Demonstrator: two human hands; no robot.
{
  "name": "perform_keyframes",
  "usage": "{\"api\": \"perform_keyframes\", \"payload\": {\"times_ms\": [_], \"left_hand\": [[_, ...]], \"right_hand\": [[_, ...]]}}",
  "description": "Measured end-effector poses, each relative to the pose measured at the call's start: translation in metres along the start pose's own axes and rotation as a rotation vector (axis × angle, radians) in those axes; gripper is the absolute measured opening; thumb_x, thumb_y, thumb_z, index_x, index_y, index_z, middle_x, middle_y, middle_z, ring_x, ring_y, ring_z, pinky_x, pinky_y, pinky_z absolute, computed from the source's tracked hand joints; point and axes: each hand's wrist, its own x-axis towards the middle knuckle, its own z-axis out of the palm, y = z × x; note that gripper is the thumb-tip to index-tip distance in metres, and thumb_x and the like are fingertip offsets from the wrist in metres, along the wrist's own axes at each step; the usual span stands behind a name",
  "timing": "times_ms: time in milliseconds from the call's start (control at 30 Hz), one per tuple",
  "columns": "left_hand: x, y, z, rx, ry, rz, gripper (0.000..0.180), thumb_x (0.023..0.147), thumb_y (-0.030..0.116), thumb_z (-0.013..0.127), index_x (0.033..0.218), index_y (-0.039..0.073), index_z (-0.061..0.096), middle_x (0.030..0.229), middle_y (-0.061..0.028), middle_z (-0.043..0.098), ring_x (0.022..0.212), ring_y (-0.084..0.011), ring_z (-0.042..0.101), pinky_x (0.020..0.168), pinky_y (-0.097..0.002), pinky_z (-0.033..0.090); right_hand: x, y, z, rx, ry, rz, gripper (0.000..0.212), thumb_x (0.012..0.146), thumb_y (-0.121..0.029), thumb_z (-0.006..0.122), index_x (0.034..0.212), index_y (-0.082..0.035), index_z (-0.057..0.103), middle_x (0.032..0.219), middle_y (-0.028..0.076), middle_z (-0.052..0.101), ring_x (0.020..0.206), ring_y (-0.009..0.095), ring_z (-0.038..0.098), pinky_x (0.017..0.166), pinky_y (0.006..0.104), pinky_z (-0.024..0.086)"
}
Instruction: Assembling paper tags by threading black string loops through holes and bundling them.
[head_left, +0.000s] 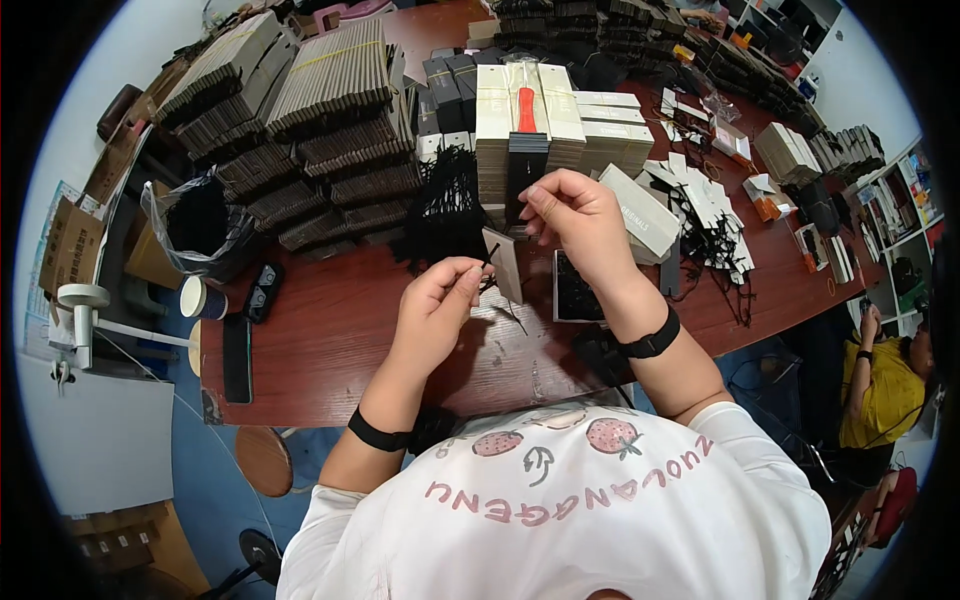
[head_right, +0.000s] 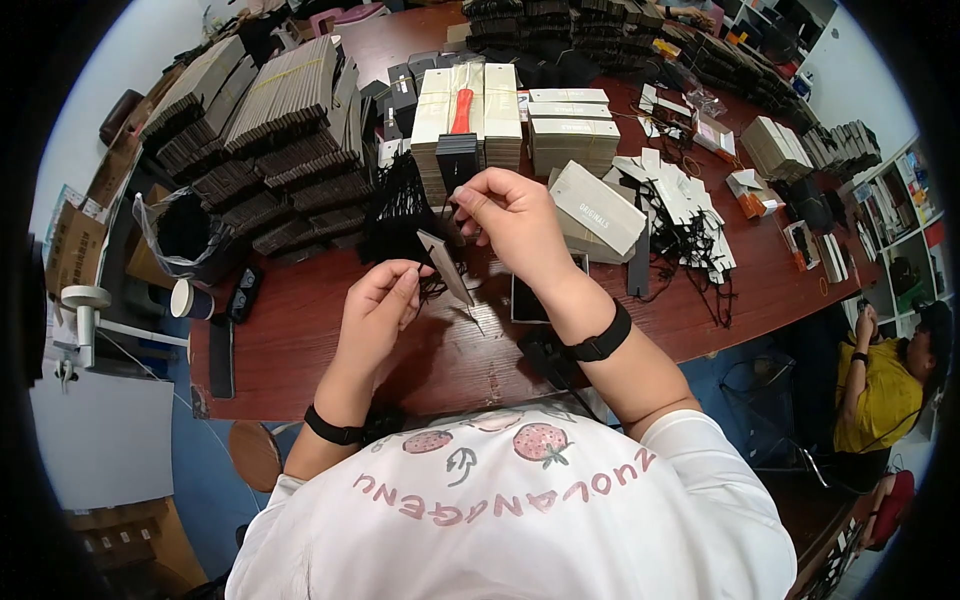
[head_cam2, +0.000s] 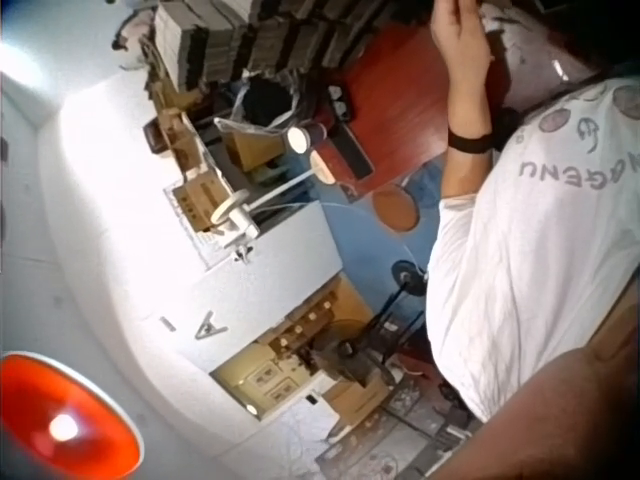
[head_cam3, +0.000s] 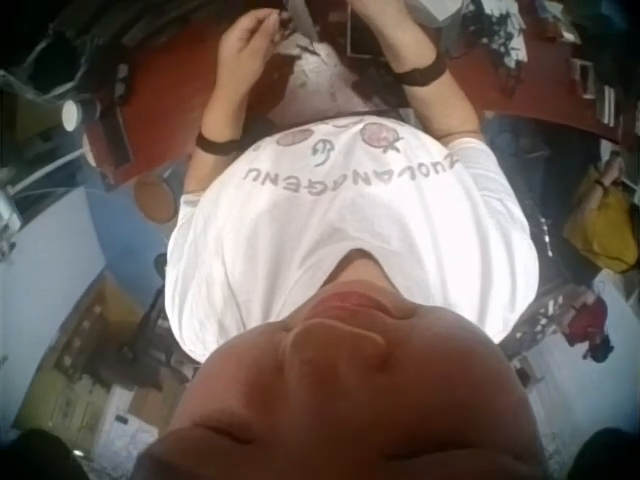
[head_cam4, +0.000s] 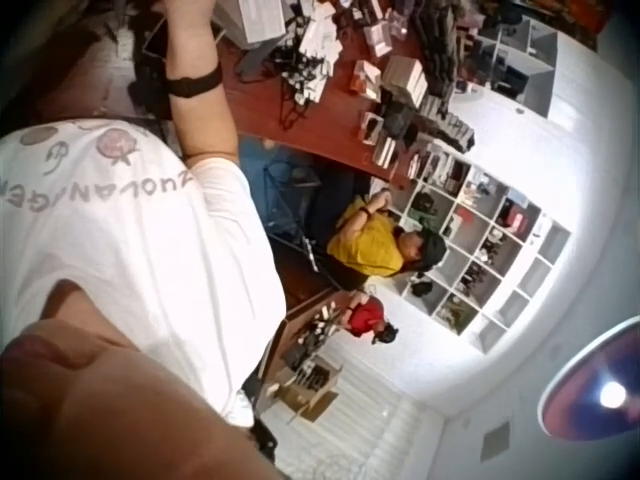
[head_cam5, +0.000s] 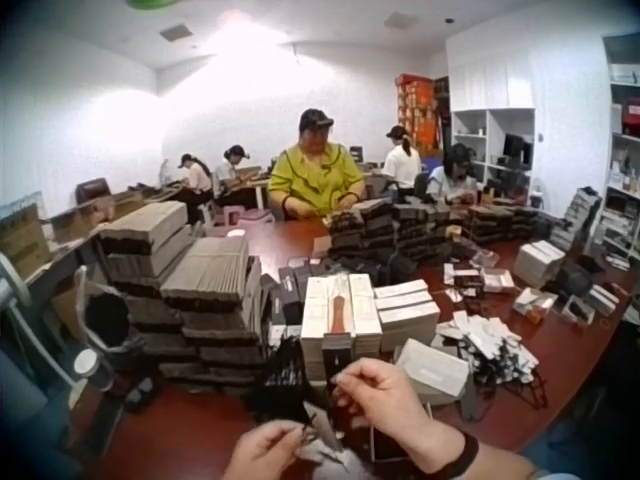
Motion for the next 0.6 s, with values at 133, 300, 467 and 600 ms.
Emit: {"api": "perform_keyframes", "payload": {"times_ms": [133,300,467,600], "left_hand": [[-0.008,0.002,-0.005,0.009,0.011,-0.004,0.016,0.093,0.01,0.053,0.103,0.0,0.06,0.07,0.0007,0.054,0.054,-0.0027,0.04,0.046,-0.0162,0.03],[-0.012,0.016,-0.005,0.03,0.03,0.03,0.014,0.088,0.003,0.059,0.101,-0.001,0.06,0.077,-0.0049,0.062,0.053,-0.0024,0.045,0.045,-0.0164,0.033],[-0.017,0.035,-0.002,0.021,0.035,0.126,0.014,0.085,0.001,0.063,0.099,-0.001,0.06,0.079,-0.005,0.062,0.058,-0.0026,0.048,0.048,-0.0157,0.035],[-0.013,0.059,-0.003,0.469,0.019,0.347,0.008,0.082,0.001,0.065,0.09,0.0,0.065,0.078,-0.0032,0.063,0.071,-0.0062,0.058,0.059,-0.0199,0.044]], "right_hand": [[-0.005,-0.007,0.003,0.125,0.003,0.0,0.016,0.09,-0.016,0.056,0.08,-0.004,0.056,0.07,0.001,0.058,0.059,0.007,0.055,0.052,0.0206,0.042],[-0.002,-0.014,-0.005,0.853,-0.329,0.221,0.016,0.085,-0.015,0.053,0.088,-0.001,0.059,0.086,0.008,0.061,0.064,0.012,0.052,0.057,0.0249,0.04],[-0.005,0.004,-0.015,1.003,-0.394,0.056,0.024,0.086,-0.003,0.049,0.105,-0.001,0.062,0.106,0.013,0.064,0.059,0.012,0.051,0.057,0.0258,0.04],[-0.015,0.013,-0.019,0.862,-0.324,-0.025,0.025,0.084,0.003,0.055,0.108,-0.002,0.062,0.107,0.018,0.064,0.056,0.012,0.055,0.052,0.0231,0.044]]}}
